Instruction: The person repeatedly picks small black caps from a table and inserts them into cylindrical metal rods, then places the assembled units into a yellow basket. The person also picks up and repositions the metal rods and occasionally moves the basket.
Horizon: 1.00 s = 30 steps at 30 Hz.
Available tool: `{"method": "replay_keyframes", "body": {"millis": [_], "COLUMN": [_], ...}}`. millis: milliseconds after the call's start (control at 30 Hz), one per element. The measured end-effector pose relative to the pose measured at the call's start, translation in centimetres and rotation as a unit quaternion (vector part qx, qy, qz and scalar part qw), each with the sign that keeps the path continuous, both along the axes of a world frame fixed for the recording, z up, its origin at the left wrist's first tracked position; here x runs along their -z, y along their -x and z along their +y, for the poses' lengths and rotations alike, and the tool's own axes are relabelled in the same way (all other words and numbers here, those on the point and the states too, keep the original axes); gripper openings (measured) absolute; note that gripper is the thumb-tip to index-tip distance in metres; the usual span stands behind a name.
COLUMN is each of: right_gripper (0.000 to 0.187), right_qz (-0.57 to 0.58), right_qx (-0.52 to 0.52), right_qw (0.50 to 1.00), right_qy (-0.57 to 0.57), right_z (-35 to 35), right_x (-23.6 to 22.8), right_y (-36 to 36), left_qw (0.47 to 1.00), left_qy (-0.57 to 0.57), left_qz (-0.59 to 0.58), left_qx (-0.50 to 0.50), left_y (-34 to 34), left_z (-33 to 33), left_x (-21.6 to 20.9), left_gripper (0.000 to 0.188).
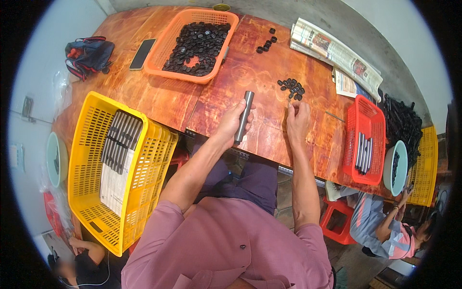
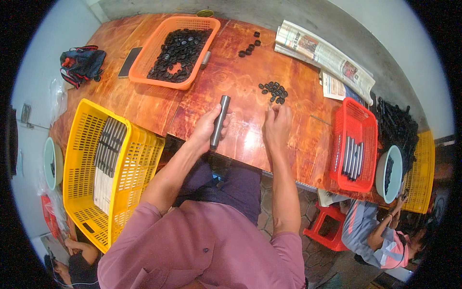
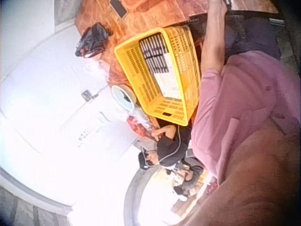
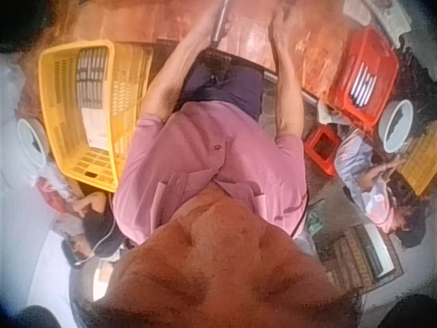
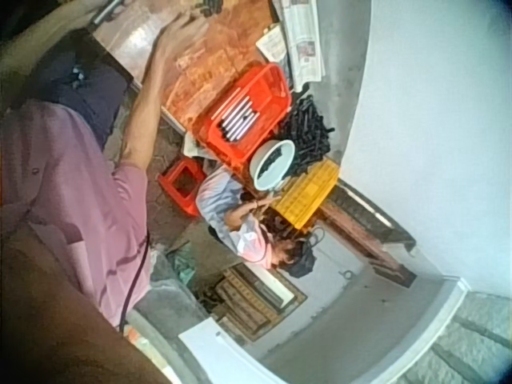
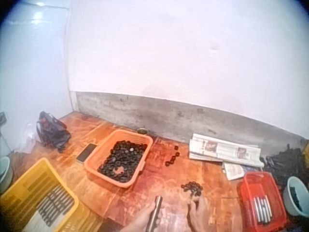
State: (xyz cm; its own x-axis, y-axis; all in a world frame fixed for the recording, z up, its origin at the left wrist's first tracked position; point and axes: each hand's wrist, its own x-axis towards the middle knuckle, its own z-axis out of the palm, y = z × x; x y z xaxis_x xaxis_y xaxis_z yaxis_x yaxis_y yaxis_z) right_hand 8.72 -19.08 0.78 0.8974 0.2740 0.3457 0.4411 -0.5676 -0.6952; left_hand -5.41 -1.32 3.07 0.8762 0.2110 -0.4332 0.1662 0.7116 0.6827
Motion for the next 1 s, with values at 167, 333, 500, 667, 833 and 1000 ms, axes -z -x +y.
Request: {"method": "replay_keyframes", "body": {"millis": [167,333,500,667,833,1000], "right_gripper": [0.018,0.017,0.016,0.015,0.015,0.014], "right_qz": [-0.006,0.016,-0.006,-0.013,-0.010,-0.055], "right_qx": [-0.003,-0.001,-0.008,-0.007,-0.003,0.007], "right_qw": [1.000,1.000,1.000,1.000,1.000,0.998], "right_qy": [0.005,-0.011,0.004,0.008,0.006,0.013], "right_z": [-0.1,0.0,-0.1,-0.1,0.0,0.0], "right_x": [0.3,0.2,0.5,1.0,0.8,1.2], "right_y": [-0.1,0.0,-0.2,-0.5,-0.3,-0.3], "left_qw": [1.000,0.999,1.000,0.999,0.999,0.995], "left_qy": [-0.016,0.032,-0.018,-0.022,-0.020,0.079], "left_qz": [-0.003,0.017,-0.018,-0.030,-0.024,-0.063], "left_qx": [-0.015,-0.029,-0.019,-0.012,0.001,-0.028], "left_y": [0.1,0.1,0.3,0.3,0.4,0.5], "left_z": [0.2,0.0,0.3,0.4,0.5,0.3], "left_x": [0.3,-0.7,-0.1,0.4,-0.1,0.4], "left_gripper": [0.042,0.040,0.036,0.043,0.044,0.043]}}
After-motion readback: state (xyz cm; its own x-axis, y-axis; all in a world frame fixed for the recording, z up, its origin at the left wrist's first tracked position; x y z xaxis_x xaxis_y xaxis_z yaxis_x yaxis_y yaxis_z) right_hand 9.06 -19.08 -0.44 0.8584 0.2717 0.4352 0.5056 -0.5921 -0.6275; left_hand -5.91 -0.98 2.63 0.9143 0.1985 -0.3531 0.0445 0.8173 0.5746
